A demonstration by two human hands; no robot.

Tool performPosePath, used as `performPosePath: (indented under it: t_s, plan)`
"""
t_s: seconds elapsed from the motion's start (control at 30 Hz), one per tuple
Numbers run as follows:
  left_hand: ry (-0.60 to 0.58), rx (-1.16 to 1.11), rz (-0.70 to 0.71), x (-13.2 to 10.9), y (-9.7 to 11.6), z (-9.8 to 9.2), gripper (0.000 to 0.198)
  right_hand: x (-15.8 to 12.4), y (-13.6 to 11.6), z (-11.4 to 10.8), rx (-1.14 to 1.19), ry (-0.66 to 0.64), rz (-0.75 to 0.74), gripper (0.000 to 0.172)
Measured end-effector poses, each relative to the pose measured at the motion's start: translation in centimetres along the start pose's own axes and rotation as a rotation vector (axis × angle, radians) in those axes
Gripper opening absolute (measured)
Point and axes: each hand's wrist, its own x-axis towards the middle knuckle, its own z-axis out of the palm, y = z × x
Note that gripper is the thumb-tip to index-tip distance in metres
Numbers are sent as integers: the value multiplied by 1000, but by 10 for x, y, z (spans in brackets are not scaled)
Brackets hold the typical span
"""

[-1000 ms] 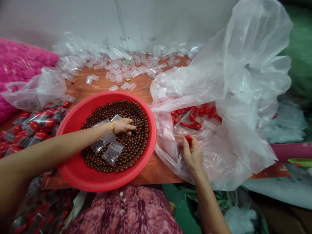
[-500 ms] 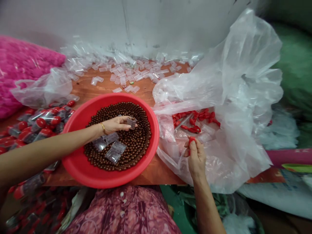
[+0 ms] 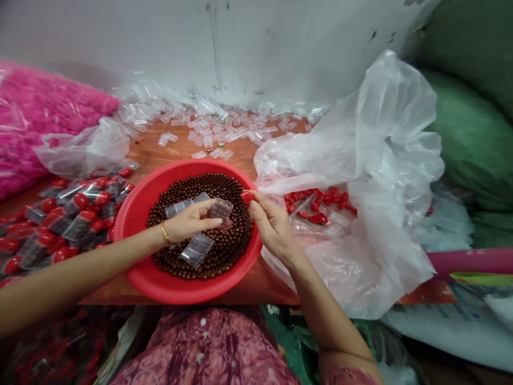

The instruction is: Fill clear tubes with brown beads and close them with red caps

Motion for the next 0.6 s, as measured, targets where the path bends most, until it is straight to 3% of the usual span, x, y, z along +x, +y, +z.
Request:
performPosePath:
  t_s: [0.13, 0.27, 0.4, 0.6]
  plan:
    - [32, 153, 80, -5, -1, 4, 38, 10, -14, 19, -15, -210, -138, 39]
    - [40, 287, 135, -5, -5, 4, 30, 11, -13, 25, -116, -220, -194, 42]
    - [123, 464, 214, -4, -3, 2, 22, 7, -7, 23, -353, -241, -283, 44]
    - [115, 665, 176, -6, -2, 2, 28, 2, -3, 20, -588, -325, -390, 51]
